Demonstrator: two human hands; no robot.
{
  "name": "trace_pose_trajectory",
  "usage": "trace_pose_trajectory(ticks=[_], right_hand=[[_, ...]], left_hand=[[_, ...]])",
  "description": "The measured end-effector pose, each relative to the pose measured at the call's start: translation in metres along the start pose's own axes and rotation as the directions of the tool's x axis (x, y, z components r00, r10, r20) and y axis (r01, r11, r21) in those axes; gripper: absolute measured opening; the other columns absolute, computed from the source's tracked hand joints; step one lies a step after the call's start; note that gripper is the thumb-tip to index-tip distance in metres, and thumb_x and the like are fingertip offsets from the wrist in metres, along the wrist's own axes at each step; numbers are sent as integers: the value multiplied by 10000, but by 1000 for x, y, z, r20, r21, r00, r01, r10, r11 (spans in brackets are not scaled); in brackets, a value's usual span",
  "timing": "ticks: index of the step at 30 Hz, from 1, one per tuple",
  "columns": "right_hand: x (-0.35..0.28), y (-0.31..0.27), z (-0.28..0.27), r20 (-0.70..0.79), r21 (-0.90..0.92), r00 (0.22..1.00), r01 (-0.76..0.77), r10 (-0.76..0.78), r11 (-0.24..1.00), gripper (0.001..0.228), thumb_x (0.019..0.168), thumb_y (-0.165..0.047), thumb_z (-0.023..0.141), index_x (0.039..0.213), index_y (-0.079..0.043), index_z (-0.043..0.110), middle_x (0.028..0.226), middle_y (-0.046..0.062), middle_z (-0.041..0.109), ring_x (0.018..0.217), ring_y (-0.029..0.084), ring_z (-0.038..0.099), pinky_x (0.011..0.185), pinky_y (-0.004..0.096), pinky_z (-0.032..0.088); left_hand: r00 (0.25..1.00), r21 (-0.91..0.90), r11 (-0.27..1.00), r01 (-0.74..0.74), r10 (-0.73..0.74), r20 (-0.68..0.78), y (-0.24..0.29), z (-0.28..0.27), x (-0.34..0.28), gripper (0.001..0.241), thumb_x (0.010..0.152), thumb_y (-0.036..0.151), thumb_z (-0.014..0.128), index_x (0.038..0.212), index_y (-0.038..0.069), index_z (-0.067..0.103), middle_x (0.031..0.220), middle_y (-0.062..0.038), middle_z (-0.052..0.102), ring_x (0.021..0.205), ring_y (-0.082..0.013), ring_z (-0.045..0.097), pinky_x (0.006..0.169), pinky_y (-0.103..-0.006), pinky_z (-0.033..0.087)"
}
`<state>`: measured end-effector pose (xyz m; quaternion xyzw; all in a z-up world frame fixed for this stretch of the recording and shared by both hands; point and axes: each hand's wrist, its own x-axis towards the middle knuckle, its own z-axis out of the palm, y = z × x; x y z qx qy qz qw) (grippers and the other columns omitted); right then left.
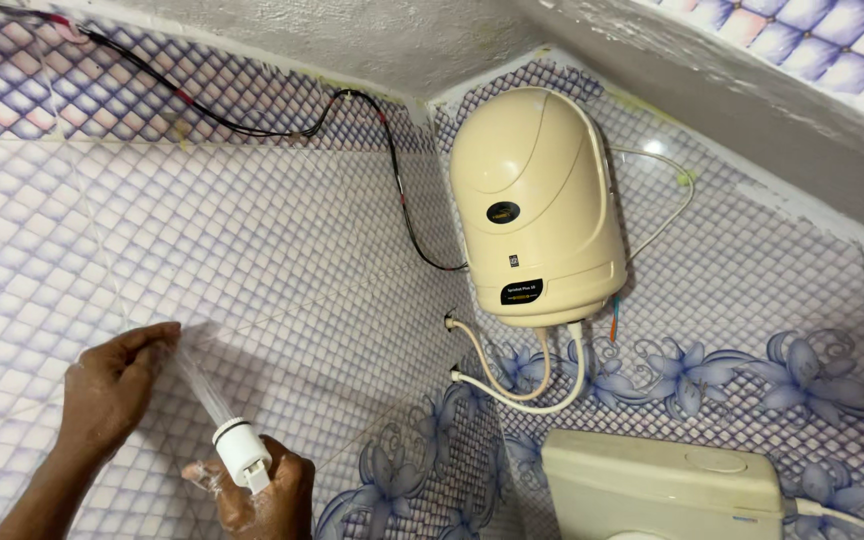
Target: The person cleans a small green-framed mirror and a black towel rod using a yellow sponge and soapy water, then rinses their hands and uses a small bidet sprayer to wash the wall and fixtures.
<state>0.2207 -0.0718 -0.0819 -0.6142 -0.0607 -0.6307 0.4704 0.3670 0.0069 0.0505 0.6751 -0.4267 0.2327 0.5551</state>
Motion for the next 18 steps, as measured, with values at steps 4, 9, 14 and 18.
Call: trace_pose_trajectory(ticks=[4,9,14,18], right_hand=[[-1,-17,-5,0,27,999,37,-37,999,237,894,-164,826,824,-5,665,687,19,649,556,86,549,506,267,444],[7,-24,-27,-100,18,995,15,-13,1000,270,875,-176,854,790,-16,653,647,3,621,547,90,535,502,273,434],[10,-14,-32,-143,102,981,-113,127,988,368,819,-293,869,712,-77,591,551,-57,489,489,67,454,452,248,366],[11,-12,-30,-112,182,993,67,-47,981,392,873,-300,861,996,-39,597,745,-67,555,641,28,509,534,196,437]], left_hand=[[951,208,952,-224,167,260,-21,5,-9,371,938,243,613,1260,94,720,1017,-141,842,923,-246,811,905,-396,606],[893,566,778,-273,-14,450,-14,5,-47,346,945,311,583,1213,201,772,1104,-81,810,993,-249,786,930,-385,615],[922,436,881,-185,2,388,-19,2,-47,345,952,278,603,1241,144,737,1133,-96,793,943,-249,805,906,-392,625],[721,362,765,-533,187,667,-41,25,-72,320,958,159,596,743,58,812,1301,43,779,995,-161,803,897,-370,638]])
